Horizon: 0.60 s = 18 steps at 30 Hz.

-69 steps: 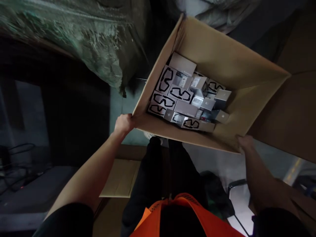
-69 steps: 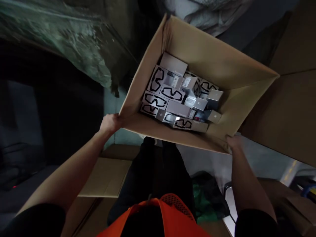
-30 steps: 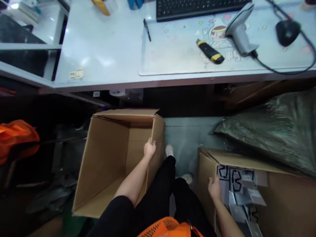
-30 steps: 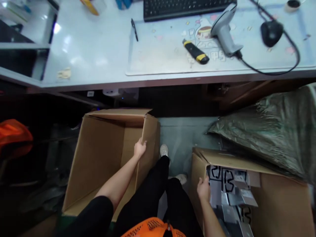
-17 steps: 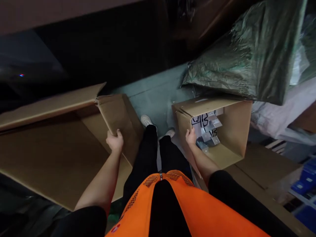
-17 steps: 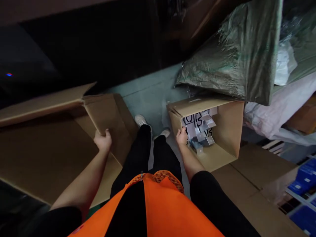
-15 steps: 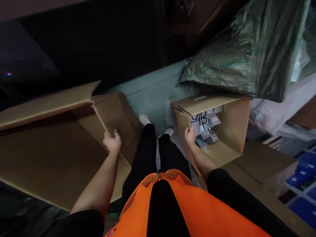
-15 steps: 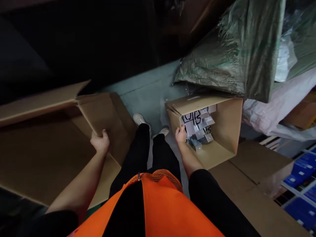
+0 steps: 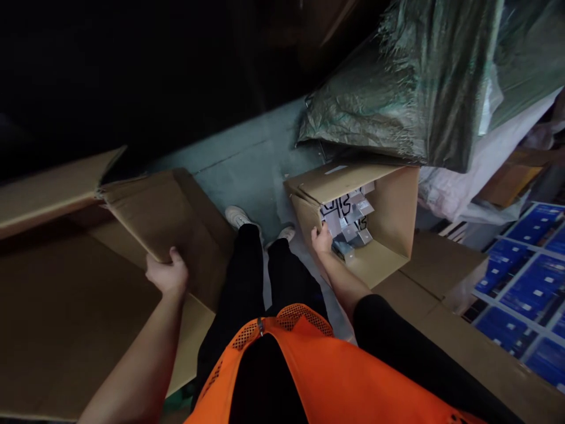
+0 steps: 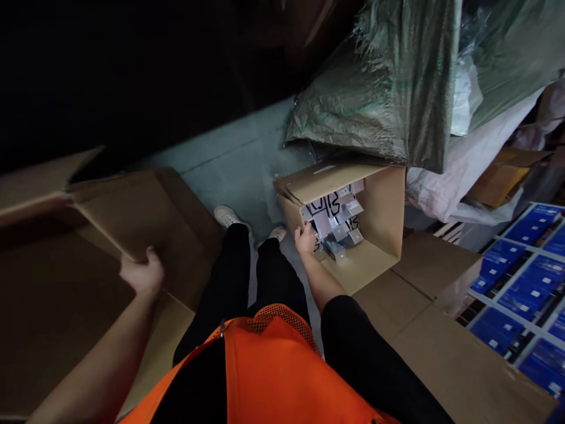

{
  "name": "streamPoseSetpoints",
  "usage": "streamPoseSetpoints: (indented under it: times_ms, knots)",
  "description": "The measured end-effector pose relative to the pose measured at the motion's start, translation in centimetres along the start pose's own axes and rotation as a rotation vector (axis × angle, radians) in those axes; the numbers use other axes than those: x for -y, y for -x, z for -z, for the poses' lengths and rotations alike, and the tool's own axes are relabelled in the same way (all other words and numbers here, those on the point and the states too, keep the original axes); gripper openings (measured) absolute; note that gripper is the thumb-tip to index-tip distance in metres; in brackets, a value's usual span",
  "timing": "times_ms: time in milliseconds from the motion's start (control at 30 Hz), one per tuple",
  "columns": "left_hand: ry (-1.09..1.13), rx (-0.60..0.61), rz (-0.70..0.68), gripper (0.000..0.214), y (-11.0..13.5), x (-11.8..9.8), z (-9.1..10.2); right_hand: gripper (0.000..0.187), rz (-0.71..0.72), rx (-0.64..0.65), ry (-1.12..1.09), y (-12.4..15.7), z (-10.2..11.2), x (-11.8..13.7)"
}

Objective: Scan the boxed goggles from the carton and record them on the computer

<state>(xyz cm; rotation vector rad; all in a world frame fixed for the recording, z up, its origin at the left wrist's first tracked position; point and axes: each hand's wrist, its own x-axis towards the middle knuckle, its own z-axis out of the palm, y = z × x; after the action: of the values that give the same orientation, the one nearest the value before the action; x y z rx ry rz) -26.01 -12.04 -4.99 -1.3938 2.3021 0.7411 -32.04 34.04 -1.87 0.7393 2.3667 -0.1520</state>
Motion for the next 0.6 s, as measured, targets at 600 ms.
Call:
streamPoseSetpoints:
  times_ms: [600]
  knots:
    - [-0.139, 0.126, 0.17, 0.061, 1.6, -4.0, 0.5, 0.051, -0.034, 0.099, -0.074, 0.8, 4.5, 2.3]
